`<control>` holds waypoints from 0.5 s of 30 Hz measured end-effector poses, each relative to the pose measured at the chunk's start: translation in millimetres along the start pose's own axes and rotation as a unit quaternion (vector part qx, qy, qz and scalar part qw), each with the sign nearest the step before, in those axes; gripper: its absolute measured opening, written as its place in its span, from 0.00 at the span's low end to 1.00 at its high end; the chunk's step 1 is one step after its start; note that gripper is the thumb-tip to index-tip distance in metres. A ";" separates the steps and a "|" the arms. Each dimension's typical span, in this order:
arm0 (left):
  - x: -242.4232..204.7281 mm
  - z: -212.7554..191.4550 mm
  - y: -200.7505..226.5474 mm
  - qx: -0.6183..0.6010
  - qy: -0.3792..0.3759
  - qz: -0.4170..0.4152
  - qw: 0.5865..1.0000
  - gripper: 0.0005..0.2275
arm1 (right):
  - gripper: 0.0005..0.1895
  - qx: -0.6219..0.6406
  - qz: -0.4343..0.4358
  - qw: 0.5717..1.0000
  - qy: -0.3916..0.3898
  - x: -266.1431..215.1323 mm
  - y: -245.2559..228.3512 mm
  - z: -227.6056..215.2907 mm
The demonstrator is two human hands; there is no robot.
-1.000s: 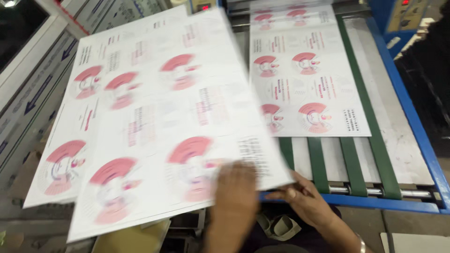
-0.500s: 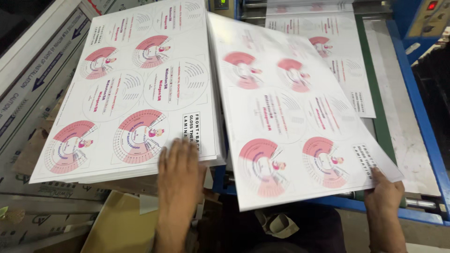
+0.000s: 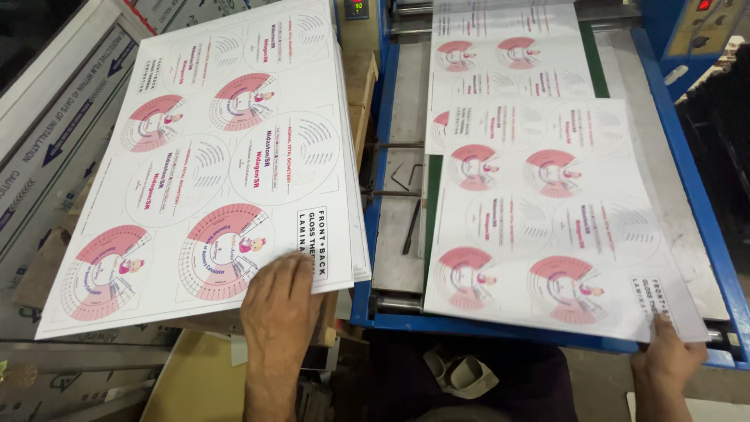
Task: The person sits on the floor and repeatedly feeds printed sheets into a laminating machine. They pick up a sheet from a stack on the left, place it onto the machine's conveyor belt, and watch it pass through the rollers. The process is repeated continuously for multiple sheets.
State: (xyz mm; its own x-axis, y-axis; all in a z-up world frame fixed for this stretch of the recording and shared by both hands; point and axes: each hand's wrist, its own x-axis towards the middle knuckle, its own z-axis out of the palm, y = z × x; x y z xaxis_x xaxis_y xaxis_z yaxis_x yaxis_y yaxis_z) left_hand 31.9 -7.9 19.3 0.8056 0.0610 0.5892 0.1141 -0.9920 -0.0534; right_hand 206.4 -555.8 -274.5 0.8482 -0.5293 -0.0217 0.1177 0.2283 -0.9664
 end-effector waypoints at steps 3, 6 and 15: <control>2.9 -0.8 1.7 0.056 0.018 -0.010 0.998 0.19 | 0.17 0.000 -0.011 0.998 -0.062 -32.7 -8.0 -19.8; 2.5 -0.1 0.9 0.056 0.014 -0.024 0.998 0.16 | 0.17 -0.087 0.009 0.995 -0.046 -63.1 -13.5 -45.4; -1.7 -5.3 -10.3 0.009 0.020 -0.033 0.999 0.16 | 0.17 -0.073 -0.006 0.997 0.019 -101.0 -3.5 -74.9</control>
State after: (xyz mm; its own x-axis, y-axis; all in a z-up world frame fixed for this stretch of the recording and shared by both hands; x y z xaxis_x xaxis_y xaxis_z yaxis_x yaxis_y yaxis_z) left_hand 26.3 1.6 23.0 0.7725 0.1223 0.6232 0.1779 -0.9837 -0.0275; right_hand 81.7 -564.4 -288.1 0.8264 -0.5628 -0.0179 0.0478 0.1018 -0.9937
